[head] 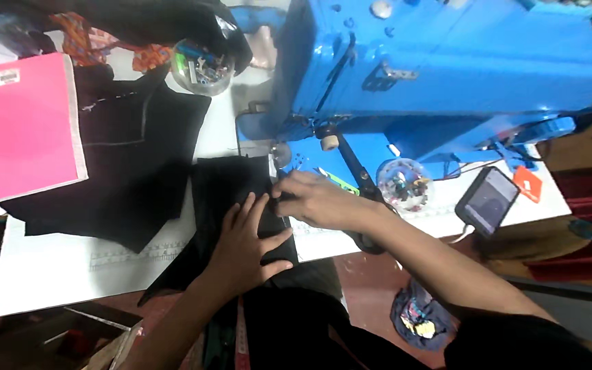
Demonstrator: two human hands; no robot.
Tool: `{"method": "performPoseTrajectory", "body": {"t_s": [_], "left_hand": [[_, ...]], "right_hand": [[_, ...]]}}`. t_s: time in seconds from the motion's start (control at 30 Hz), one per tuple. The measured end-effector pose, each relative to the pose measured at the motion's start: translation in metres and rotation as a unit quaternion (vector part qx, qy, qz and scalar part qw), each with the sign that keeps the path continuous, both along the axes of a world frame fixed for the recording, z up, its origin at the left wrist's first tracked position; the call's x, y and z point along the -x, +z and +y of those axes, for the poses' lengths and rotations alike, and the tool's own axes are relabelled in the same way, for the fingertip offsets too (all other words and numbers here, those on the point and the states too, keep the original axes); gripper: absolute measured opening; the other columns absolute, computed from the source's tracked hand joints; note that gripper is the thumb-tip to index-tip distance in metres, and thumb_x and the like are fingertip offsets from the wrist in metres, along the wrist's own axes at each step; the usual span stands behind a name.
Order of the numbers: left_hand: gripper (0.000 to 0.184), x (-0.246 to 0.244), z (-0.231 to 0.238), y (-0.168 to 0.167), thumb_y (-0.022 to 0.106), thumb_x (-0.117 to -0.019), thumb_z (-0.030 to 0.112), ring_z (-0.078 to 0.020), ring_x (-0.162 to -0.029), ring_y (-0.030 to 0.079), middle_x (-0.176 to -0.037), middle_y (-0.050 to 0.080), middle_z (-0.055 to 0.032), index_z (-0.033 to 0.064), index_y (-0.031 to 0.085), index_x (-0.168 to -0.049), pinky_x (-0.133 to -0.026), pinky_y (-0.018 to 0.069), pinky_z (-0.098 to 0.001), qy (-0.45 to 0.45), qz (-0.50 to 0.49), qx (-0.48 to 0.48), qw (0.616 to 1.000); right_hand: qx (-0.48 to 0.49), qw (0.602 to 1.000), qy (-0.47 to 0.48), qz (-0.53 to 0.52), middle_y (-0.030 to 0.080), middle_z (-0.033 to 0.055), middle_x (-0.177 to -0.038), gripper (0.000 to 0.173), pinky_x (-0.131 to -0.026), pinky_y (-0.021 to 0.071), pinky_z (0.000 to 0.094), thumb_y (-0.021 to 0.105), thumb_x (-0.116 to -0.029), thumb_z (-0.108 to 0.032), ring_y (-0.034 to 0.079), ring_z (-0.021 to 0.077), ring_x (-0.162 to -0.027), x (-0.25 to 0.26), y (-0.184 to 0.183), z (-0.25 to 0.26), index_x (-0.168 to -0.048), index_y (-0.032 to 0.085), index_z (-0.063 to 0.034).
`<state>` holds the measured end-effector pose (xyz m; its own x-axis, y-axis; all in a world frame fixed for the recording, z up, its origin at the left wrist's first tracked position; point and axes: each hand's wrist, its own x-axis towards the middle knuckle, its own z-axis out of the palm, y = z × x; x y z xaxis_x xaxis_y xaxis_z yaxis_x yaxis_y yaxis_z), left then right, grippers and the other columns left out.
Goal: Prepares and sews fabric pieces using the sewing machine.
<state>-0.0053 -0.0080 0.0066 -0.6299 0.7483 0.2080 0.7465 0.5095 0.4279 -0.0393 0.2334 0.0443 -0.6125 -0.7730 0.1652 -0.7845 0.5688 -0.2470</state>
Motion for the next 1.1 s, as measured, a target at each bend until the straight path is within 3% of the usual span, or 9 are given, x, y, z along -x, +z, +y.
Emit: {"method": "performPoseTrajectory", "body": {"t_s": [0.13,0.27,0.37,0.53,0.67,0.77,0.87,0.97,1.1], "left_hand": [[0.052,0.000,-0.001,-0.002,0.053,-0.0939,0.068,-0.0459,-0.152,0.027,-0.161,0.035,-0.0261,0.0380,0.069,-0.134,-0.116,0.0235,-0.0696,-0.002,-0.011,-0.014,1.000],[0.051,0.000,-0.001,-0.003,0.055,-0.0933,0.066,-0.0452,-0.152,0.027,-0.161,0.036,-0.0259,0.0368,0.070,-0.133,-0.116,0.0232,-0.0695,0.001,-0.015,-0.032,0.999],[0.051,-0.001,-0.001,-0.003,0.054,-0.0940,0.066,-0.0455,-0.152,0.027,-0.161,0.037,-0.0258,0.0375,0.070,-0.133,-0.116,0.0231,-0.0700,-0.001,-0.011,-0.032,0.999],[0.051,-0.009,-0.002,0.002,0.055,-0.0934,0.065,-0.0468,-0.150,0.031,-0.158,0.040,-0.0263,0.0352,0.071,-0.131,-0.115,0.0245,-0.0709,-0.003,-0.035,-0.030,0.999],[0.050,0.005,0.005,0.006,0.055,-0.0971,0.060,-0.0441,-0.142,0.044,-0.147,0.055,-0.0208,0.0244,0.075,-0.126,-0.109,0.0370,-0.0651,0.034,-0.004,-0.070,0.997],[0.050,0.027,0.010,0.001,0.054,-0.0974,0.059,-0.0451,-0.147,0.036,-0.152,0.050,-0.0218,0.0246,0.073,-0.129,-0.114,0.0300,-0.0660,0.028,0.013,-0.055,0.998],[0.053,0.033,0.011,-0.008,0.051,-0.0985,0.060,-0.0446,-0.151,0.031,-0.158,0.044,-0.0219,0.0264,0.069,-0.135,-0.117,0.0254,-0.0666,0.014,0.024,-0.042,0.999],[0.054,0.024,0.009,-0.007,0.049,-0.0992,0.060,-0.0446,-0.151,0.031,-0.159,0.042,-0.0217,0.0283,0.066,-0.139,-0.116,0.0256,-0.0676,0.015,0.015,-0.027,0.999],[0.053,0.005,0.003,-0.004,0.050,-0.0988,0.060,-0.0467,-0.148,0.035,-0.157,0.044,-0.0230,0.0302,0.064,-0.141,-0.113,0.0297,-0.0691,0.038,0.022,-0.019,0.999]], "right_hand": [[0.046,0.988,-0.144,-0.020,0.068,0.0154,-0.113,0.015,-0.093,0.0522,0.0562,0.061,-0.0959,-0.006,0.064,0.0371,-0.112,0.006,0.009,0.022,-0.104,0.074,-0.0066],[0.052,0.908,-0.408,0.079,0.065,0.0289,-0.114,0.021,-0.093,0.0510,0.0603,0.058,-0.0984,-0.002,0.062,0.0480,-0.111,0.001,0.038,0.042,-0.118,0.064,0.0049],[0.039,0.934,-0.350,0.059,0.065,0.0256,-0.111,0.016,-0.089,0.0540,0.0571,0.062,-0.0958,-0.001,0.064,0.0445,-0.107,-0.008,0.037,0.038,-0.109,0.070,0.0039],[0.084,0.979,-0.187,0.019,0.071,0.0100,-0.102,0.021,-0.086,0.0542,0.0435,0.063,-0.0982,-0.021,0.066,0.0284,-0.098,-0.014,0.006,0.010,-0.105,0.078,-0.0087],[0.080,0.966,-0.244,-0.007,0.071,0.0111,-0.101,0.026,-0.083,0.0549,0.0467,0.069,-0.0965,-0.027,0.067,0.0298,-0.096,-0.009,-0.002,-0.006,-0.112,0.076,-0.0078],[0.079,0.957,-0.278,-0.034,0.070,0.0127,-0.087,0.014,-0.079,0.0560,0.0506,0.071,-0.0940,-0.016,0.069,0.0322,-0.089,-0.006,-0.004,-0.016,-0.094,0.074,-0.0028],[0.083,0.957,-0.270,-0.065,0.069,0.0129,-0.085,0.013,-0.078,0.0564,0.0494,0.068,-0.0947,-0.013,0.068,0.0312,-0.087,-0.001,-0.005,-0.017,-0.090,0.071,-0.0015],[0.060,0.947,-0.307,-0.074,0.069,0.0156,-0.094,0.017,-0.077,0.0575,0.0516,0.063,-0.0968,-0.016,0.069,0.0329,-0.092,0.002,0.002,-0.009,-0.098,0.071,-0.0006],[0.026,0.882,-0.470,0.016,0.067,0.0304,-0.113,0.025,-0.084,0.0525,0.0661,0.062,-0.0987,-0.012,0.065,0.0503,-0.108,0.011,0.032,0.025,-0.115,0.068,0.0058]]}}
